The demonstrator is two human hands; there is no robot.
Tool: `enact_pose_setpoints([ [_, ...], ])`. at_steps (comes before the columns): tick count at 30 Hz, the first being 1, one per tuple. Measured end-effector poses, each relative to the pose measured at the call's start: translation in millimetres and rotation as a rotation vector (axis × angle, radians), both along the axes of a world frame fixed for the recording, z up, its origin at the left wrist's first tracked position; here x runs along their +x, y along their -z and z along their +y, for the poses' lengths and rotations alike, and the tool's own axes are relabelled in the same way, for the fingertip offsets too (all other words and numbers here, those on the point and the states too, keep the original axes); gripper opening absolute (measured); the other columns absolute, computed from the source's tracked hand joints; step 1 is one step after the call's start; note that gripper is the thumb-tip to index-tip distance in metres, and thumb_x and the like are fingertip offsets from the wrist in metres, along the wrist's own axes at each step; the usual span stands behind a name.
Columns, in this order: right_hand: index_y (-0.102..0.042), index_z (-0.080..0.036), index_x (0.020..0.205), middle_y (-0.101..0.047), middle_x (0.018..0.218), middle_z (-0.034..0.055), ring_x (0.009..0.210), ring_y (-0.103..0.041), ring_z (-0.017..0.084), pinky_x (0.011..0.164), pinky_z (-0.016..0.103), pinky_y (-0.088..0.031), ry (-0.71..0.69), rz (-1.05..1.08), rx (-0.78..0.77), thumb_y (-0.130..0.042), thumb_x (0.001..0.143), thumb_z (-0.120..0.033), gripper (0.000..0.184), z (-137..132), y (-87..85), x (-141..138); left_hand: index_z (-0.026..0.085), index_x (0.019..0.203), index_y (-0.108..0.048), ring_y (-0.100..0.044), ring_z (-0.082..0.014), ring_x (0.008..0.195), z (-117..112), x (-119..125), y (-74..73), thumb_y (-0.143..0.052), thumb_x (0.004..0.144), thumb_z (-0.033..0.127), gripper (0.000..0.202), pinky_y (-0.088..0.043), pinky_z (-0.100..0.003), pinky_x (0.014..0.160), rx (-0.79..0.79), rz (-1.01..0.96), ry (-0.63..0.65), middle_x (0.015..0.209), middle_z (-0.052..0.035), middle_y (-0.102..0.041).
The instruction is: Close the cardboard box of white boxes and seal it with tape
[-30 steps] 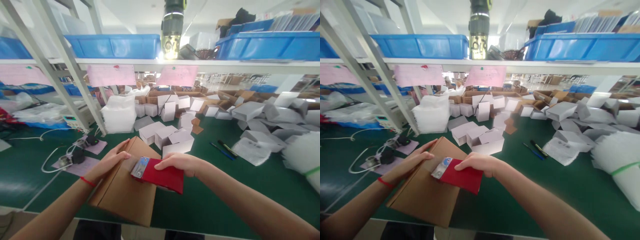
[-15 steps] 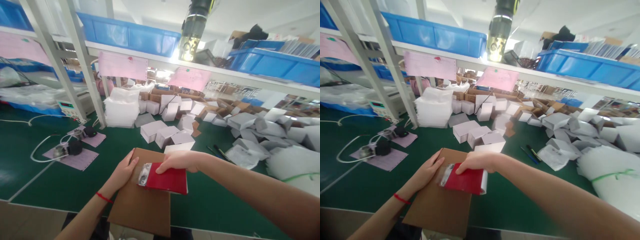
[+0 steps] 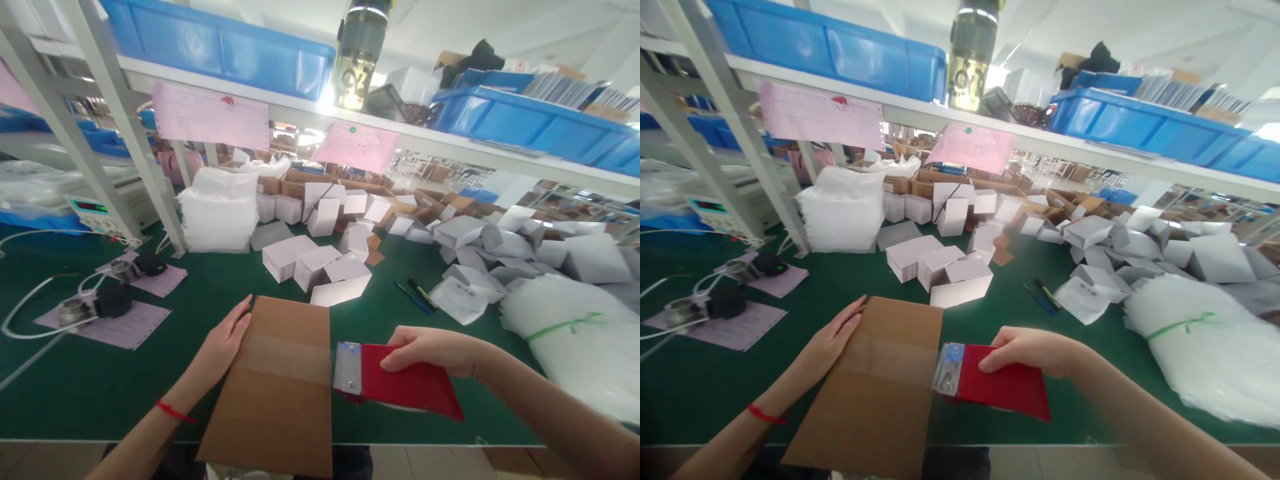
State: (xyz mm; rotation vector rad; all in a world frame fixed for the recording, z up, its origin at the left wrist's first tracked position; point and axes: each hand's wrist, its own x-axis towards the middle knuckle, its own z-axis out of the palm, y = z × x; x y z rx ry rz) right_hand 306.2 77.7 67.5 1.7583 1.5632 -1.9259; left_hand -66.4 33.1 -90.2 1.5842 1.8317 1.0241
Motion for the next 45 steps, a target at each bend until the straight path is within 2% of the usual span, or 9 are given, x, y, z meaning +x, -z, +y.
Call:
enact_pose_setpoints([
  [4,-0.06,-0.018,0.081,-0.072,0.073,0.0055,0.068,-0.071,0.02,0.043,0.013,-0.045,0.079,0.001,-0.03,-0.089,0.052,-0.043,0.049,-1,27.9,21,0.017,0.123,-0.068,-0.057,-0.0358,0.137,-20,0,17.6,-0.046,0.089,0.042,0.047,-0.045,-0.061,0.114,-0.006,0.03,-0.068,0.139,-0.0166,-0.067],
  [7,-0.066,-0.015,0.076,-0.072,0.072,0.0064,0.063,-0.068,0.016,0.046,0.011,-0.045,0.051,0.049,-0.033,-0.087,0.057,-0.047,0.042,-5,35.5,30,0.018,0.124,-0.065,-0.062,-0.0302,0.132,-31,17,-8.5,-0.041,0.099,0.05,0.047,-0.049,-0.051,0.115,0.22,0.024,-0.101,0.139,-0.0156,-0.066],
  [10,-0.071,-0.014,0.077,-0.073,0.076,0.0074,0.061,-0.066,0.014,0.048,0.012,-0.047,0.053,0.03,-0.015,-0.085,0.058,-0.048,0.042,-7,33.4,31,0.027,0.147,-0.05,-0.051,-0.0226,0.144,-38,48,-48.5,-0.045,0.104,0.045,0.047,-0.045,-0.042,0.12,0.392,0.218,0.235,0.157,-0.0071,-0.052],
  [12,-0.072,-0.014,0.077,-0.073,0.077,0.0068,0.061,-0.066,0.014,0.049,0.012,-0.046,0.032,0.04,-0.016,-0.084,0.059,-0.048,0.04,-7,30.6,31,0.026,0.164,-0.022,-0.045,-0.0281,0.148,-43,70,-61.5,-0.052,0.099,0.058,0.078,-0.05,-0.047,0.115,0.391,0.409,0.439,0.166,-0.0106,-0.038],
  [16,-0.073,-0.013,0.076,-0.072,0.075,0.0064,0.062,-0.067,0.014,0.051,0.013,-0.045,-0.04,0.11,-0.025,-0.081,0.066,-0.052,0.041,-11,20.9,34,0.014,0.165,0.007,-0.04,-0.0421,0.148,-46,91,-50.4,-0.058,0.076,0.088,0.133,-0.054,-0.059,0.108,0.327,0.674,0.517,0.166,-0.024,-0.025],
  [26,-0.07,-0.012,0.078,-0.068,0.068,0.0054,0.049,-0.057,0.012,0.045,0.016,-0.032,-0.126,0.085,0.068,-0.079,0.08,-0.063,0.052,-31,-41.6,44,0.011,0.165,0.006,-0.049,-0.0407,0.143,-41,88,-48.2,-0.051,0.073,0.093,0.136,-0.049,-0.052,0.11,0.457,0.827,0.455,0.163,-0.0244,-0.033],
  [37,-0.071,-0.015,0.067,-0.066,0.065,0.002,0.048,-0.053,0.01,0.045,0.014,-0.034,0.013,0.258,-0.025,-0.08,0.066,-0.048,0.035,-23,65.0,70,0.013,0.166,0.002,-0.056,-0.0368,0.138,-41,77,-46.0,-0.045,0.08,0.09,0.124,-0.044,-0.046,0.109,0.511,0.924,0.411,0.159,-0.0214,-0.043],
  [41,-0.07,-0.014,0.066,-0.063,0.062,0.002,0.049,-0.052,0.01,0.045,0.015,-0.031,0.05,0.237,0.003,-0.081,0.066,-0.054,0.041,-37,65.9,76,0.009,0.165,0.003,-0.057,-0.0356,0.137,-41,74,-43.9,-0.042,0.083,0.089,0.123,-0.044,-0.045,0.106,0.541,0.959,0.354,0.156,-0.0229,-0.048],
  [45,-0.071,-0.011,0.079,-0.069,0.073,0.0077,0.056,-0.059,0.013,0.048,0.015,-0.035,0.093,0.082,0.08,-0.081,0.066,-0.077,0.068,-59,34.0,75,0.005,0.164,0.001,-0.058,-0.0358,0.135,-42,76,-40.8,-0.038,0.082,0.091,0.126,-0.04,-0.045,0.107,0.586,0.963,0.313,0.152,-0.0249,-0.052],
])
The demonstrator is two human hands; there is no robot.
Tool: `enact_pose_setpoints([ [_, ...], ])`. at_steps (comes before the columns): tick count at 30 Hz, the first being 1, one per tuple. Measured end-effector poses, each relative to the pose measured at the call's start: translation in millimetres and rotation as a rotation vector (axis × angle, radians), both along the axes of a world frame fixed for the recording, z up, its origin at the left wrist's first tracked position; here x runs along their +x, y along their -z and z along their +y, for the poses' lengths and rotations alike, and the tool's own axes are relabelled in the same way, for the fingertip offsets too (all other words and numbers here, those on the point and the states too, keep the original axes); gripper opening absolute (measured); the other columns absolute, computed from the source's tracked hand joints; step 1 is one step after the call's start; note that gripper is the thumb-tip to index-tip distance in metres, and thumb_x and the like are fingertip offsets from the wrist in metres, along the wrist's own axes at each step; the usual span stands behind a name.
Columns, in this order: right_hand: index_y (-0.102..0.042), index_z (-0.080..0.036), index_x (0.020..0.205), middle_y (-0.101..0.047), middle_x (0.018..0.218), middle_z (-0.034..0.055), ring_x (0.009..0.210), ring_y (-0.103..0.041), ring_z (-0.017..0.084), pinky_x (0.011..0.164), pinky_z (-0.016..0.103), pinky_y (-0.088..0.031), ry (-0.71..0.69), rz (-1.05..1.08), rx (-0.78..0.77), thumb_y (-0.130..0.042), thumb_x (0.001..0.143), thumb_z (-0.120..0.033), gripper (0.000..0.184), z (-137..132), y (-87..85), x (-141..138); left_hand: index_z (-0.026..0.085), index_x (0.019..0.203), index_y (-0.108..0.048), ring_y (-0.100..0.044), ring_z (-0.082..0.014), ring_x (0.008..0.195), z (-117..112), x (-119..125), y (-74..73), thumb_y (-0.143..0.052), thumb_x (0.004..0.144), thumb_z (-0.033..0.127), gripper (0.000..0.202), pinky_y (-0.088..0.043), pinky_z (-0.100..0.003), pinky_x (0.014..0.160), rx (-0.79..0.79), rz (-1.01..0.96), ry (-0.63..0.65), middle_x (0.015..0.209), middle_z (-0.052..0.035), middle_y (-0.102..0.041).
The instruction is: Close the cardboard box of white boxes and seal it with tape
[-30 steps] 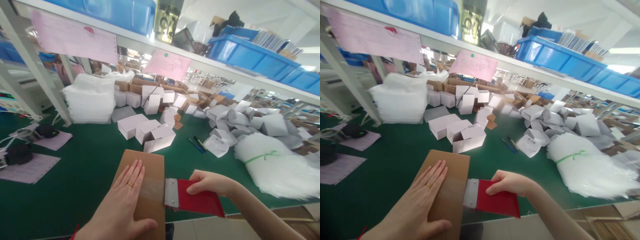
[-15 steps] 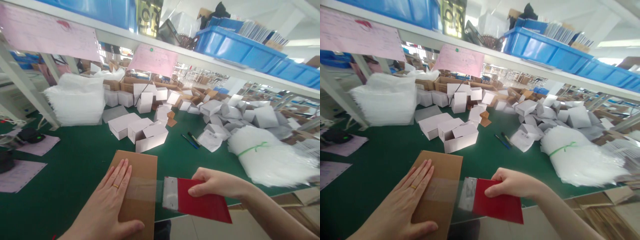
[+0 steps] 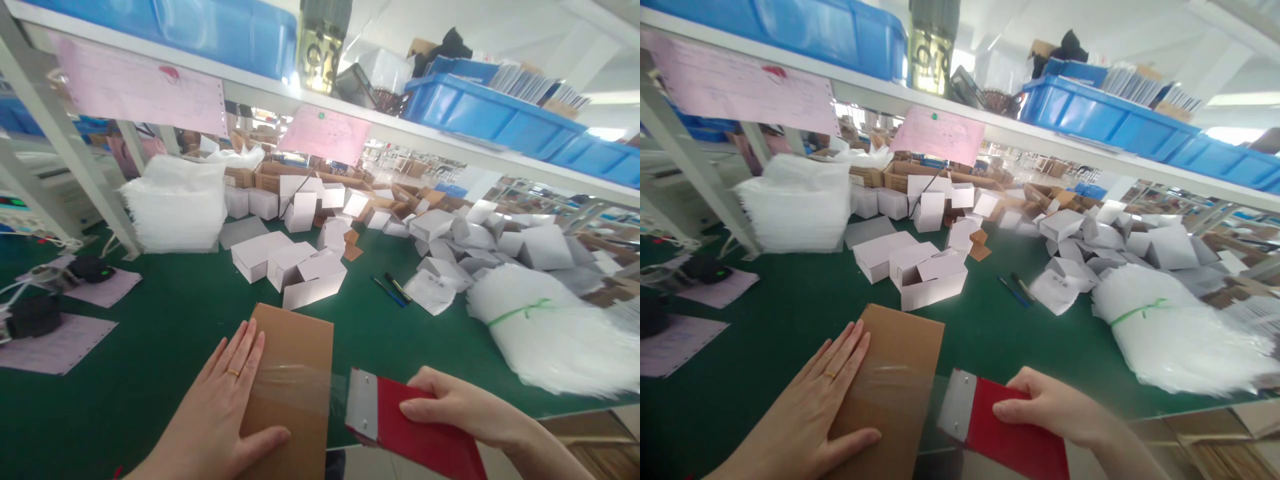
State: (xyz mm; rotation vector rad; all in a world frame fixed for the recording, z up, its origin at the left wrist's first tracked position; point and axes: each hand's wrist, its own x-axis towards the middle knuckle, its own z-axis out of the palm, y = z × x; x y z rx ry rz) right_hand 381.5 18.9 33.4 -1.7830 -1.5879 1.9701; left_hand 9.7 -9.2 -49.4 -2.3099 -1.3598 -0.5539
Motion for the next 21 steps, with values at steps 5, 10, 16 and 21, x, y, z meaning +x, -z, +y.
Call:
enact_pose_setpoints([
  [5,-0.066,-0.017,0.09,-0.071,0.076,0.0059,0.064,-0.067,0.021,0.048,0.018,-0.041,0.148,-0.134,0.04,-0.092,0.054,-0.078,0.075,-8,-65.8,-16,0.007,0.165,0.001,-0.054,-0.0366,0.14,0,-1,7.4,-0.042,0.081,0.092,0.127,-0.034,-0.046,0.116,-0.039,-0.039,0.002,0.157,-0.024,-0.046],
  [10,-0.067,-0.017,0.084,-0.072,0.078,0.0069,0.066,-0.068,0.021,0.047,0.017,-0.04,0.02,-0.105,0.021,-0.091,0.064,-0.072,0.064,-2,-104.6,-29,0.013,0.165,0.006,-0.047,-0.0382,0.145,0,-3,-0.9,-0.055,0.083,0.083,0.124,-0.034,-0.051,0.122,-0.14,-0.109,0.082,0.164,-0.0218,-0.034],
  [16,-0.064,-0.017,0.095,-0.074,0.085,0.0082,0.073,-0.07,0.024,0.048,0.017,-0.041,0.033,-0.336,0.071,-0.085,0.062,-0.07,0.066,-6,-85.6,-28,0.031,0.164,0.0,-0.048,-0.0251,0.146,1,-2,-25.8,-0.063,0.095,0.053,0.096,-0.045,-0.036,0.118,-0.46,-0.114,0.389,0.166,-0.0052,-0.032],
  [21,-0.061,-0.016,0.094,-0.075,0.088,0.0099,0.077,-0.071,0.026,0.05,0.018,-0.04,0.003,-0.384,0.065,-0.082,0.063,-0.071,0.066,-18,-66.8,6,0.025,0.165,0.004,-0.053,-0.0283,0.142,3,-4,-26.5,-0.062,0.092,0.066,0.107,-0.053,-0.04,0.111,-0.361,-0.063,0.39,0.164,-0.0097,-0.035],
])
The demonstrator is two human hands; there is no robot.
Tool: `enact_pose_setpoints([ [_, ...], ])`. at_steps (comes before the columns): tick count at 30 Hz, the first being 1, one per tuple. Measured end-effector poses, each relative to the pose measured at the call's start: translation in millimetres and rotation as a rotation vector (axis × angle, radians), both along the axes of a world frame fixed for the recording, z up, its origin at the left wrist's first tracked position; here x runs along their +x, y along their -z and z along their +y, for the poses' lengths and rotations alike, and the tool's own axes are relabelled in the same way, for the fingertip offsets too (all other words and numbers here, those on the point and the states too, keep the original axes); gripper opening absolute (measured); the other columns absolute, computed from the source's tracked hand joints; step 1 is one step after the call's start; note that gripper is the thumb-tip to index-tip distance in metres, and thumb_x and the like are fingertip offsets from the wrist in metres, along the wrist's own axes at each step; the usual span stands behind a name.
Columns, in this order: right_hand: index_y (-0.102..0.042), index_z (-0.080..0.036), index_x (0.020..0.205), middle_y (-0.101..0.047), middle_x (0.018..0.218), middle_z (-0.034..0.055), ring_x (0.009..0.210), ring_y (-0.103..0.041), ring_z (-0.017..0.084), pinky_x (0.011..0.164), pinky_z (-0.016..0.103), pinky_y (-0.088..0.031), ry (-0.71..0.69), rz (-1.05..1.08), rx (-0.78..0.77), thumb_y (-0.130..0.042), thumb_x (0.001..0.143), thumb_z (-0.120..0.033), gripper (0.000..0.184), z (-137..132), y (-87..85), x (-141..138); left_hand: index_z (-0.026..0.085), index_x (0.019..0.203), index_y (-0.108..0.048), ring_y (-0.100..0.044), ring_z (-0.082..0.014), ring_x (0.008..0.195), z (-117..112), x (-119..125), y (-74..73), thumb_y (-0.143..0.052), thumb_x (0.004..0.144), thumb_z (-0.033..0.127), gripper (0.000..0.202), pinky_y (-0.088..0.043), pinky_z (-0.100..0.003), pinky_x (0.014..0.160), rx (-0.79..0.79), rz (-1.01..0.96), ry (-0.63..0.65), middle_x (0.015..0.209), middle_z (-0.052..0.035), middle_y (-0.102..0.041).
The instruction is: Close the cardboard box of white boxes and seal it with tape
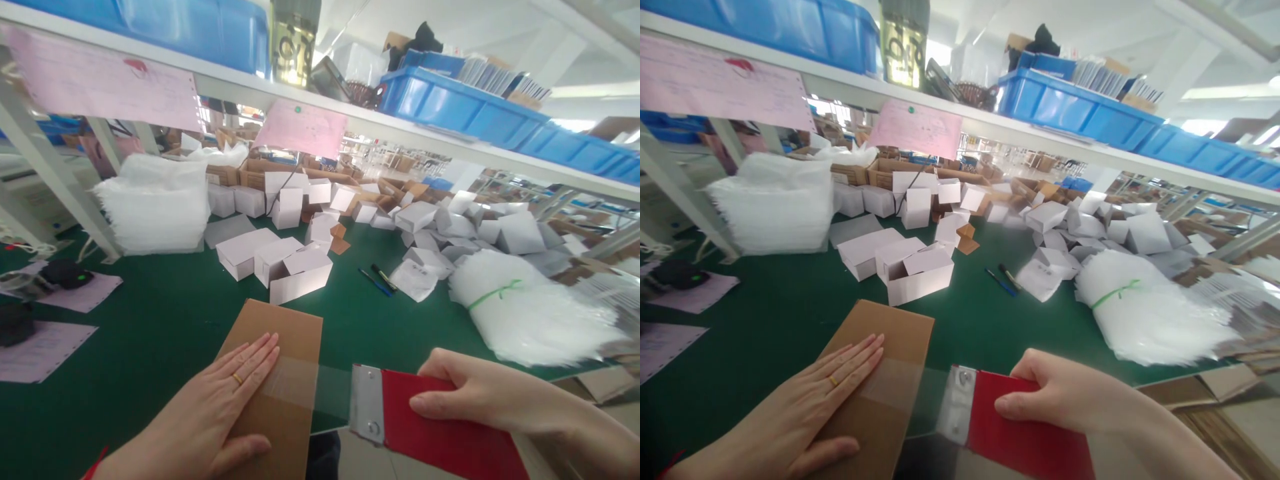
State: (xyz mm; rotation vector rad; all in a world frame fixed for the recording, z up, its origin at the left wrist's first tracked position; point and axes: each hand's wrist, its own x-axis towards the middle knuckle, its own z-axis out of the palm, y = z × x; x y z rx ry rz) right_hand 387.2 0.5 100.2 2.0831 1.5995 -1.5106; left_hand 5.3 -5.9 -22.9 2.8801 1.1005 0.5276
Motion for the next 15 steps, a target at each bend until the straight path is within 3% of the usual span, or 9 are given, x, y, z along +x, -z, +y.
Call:
enact_pose_setpoints([
  [5,-0.062,-0.016,0.088,-0.074,0.083,0.0093,0.073,-0.069,0.024,0.052,0.019,-0.041,0.104,0.014,-0.012,-0.082,0.058,-0.069,0.064,-16,32.0,39,0.026,0.166,0.001,-0.055,-0.0288,0.139,2,2,-0.1,-0.061,0.091,0.067,0.105,-0.054,-0.038,0.11,0.051,-0.01,0.017,0.162,-0.0092,-0.038],
  [10,-0.065,-0.015,0.063,-0.067,0.066,0.0048,0.057,-0.059,0.014,0.044,0.016,-0.032,0.012,0.215,-0.066,-0.075,0.073,-0.046,0.034,-5,87.3,16,0.035,0.165,-0.017,-0.052,-0.0299,0.143,2,-1,8.6,-0.066,0.089,0.062,0.094,-0.048,-0.042,0.117,-0.053,-0.077,-0.033,0.163,-0.004,-0.038],
  [13,-0.064,-0.015,0.056,-0.063,0.059,0.0015,0.05,-0.054,0.012,0.04,0.015,-0.03,0.014,0.233,-0.041,-0.072,0.076,-0.029,0.026,8,115.0,-14,0.031,0.161,-0.033,-0.05,-0.034,0.143,2,-9,23.0,-0.06,0.092,0.063,0.081,-0.047,-0.051,0.118,-0.186,-0.316,-0.339,0.162,-0.0057,-0.042],
  [15,-0.065,-0.016,0.055,-0.062,0.058,0.0005,0.05,-0.055,0.012,0.04,0.015,-0.032,0.022,0.257,-0.027,-0.072,0.077,-0.025,0.024,16,125.3,-30,0.024,0.154,-0.048,-0.058,-0.0362,0.136,2,-13,31.9,-0.053,0.093,0.068,0.076,-0.052,-0.053,0.113,-0.431,-0.518,-0.577,0.154,-0.0089,-0.054],
])
